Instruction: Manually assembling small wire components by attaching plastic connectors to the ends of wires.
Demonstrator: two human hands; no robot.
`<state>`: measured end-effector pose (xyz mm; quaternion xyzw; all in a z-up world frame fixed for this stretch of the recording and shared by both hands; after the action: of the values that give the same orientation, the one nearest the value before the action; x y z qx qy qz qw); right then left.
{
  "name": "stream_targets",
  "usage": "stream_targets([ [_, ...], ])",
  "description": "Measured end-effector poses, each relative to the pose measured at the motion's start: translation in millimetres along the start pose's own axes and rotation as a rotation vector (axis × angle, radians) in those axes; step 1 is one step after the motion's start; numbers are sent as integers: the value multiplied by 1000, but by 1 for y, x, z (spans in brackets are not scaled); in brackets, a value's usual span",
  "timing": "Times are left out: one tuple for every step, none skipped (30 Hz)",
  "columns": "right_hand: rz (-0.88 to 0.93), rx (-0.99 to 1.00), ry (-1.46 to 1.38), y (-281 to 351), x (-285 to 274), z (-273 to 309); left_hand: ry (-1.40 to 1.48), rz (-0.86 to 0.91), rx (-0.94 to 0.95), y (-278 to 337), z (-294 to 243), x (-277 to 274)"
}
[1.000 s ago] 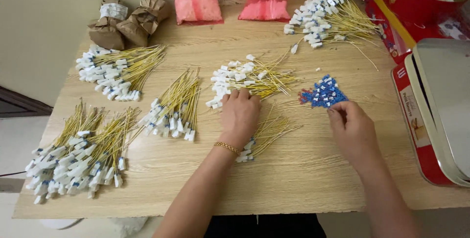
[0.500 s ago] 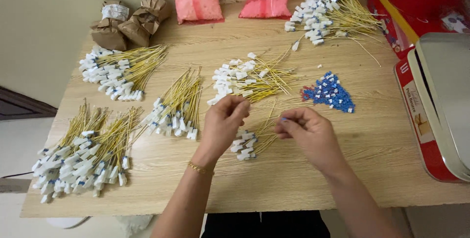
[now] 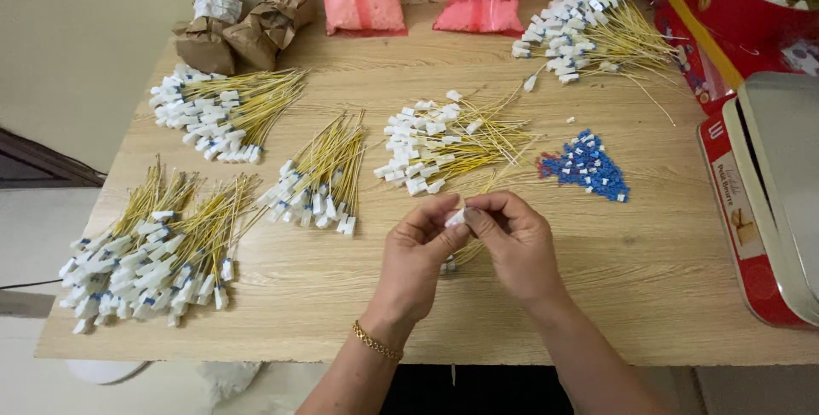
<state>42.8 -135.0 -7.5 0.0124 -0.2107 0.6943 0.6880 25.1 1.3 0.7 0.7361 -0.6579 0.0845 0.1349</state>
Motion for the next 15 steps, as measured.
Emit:
stream_targets([
  [3,2,1,1,2,2,2,-3,0,0,5,-2],
  [16,-45,53,1,3,4,40,-7,-35,1,11,-4],
  [30,-93,104,1,5,7,78,-10,-69,1,17,-6],
  [31,-92,106,1,5,10,80,-11,-69,1,19,-6],
  [45,-158,169,1,5,13,96,-18,-82,1,22,-6],
  [59,-224,231,1,6,16,113,-25,-94,0,24,-6],
  [59,-223,232,1,5,18,114,-26,-95,-2,27,-7],
  [86,-255,265,2,6,21,147,-34,-101,-5,31,-8],
  [112,-287,298,2,6,24,179,-43,-106,-7,34,-8],
  [110,-286,299,2,4,23,179,-41,-108,-7,34,-8],
  [120,-287,315,2,3,23,188,-46,-114,-7,33,-7],
  [129,-288,328,3,3,23,195,-52,-119,-6,33,-8],
  [127,-286,328,4,4,24,193,-52,-121,-6,34,-8],
  [126,-293,347,4,6,26,200,-67,-123,-7,35,-8],
  [125,-299,365,5,7,28,206,-82,-124,-7,37,-8],
])
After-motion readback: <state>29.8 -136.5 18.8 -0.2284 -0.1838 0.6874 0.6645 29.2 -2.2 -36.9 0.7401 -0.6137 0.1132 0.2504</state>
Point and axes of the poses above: each hand's wrist, its own y-axis away from the middle knuckle, its own x-axis out of the palm, z = x × y, the point moved 2 cm from there along -y, towards the middle knuckle, and after that the axes turned 11 degrees about -y, right-handed, at the moved point
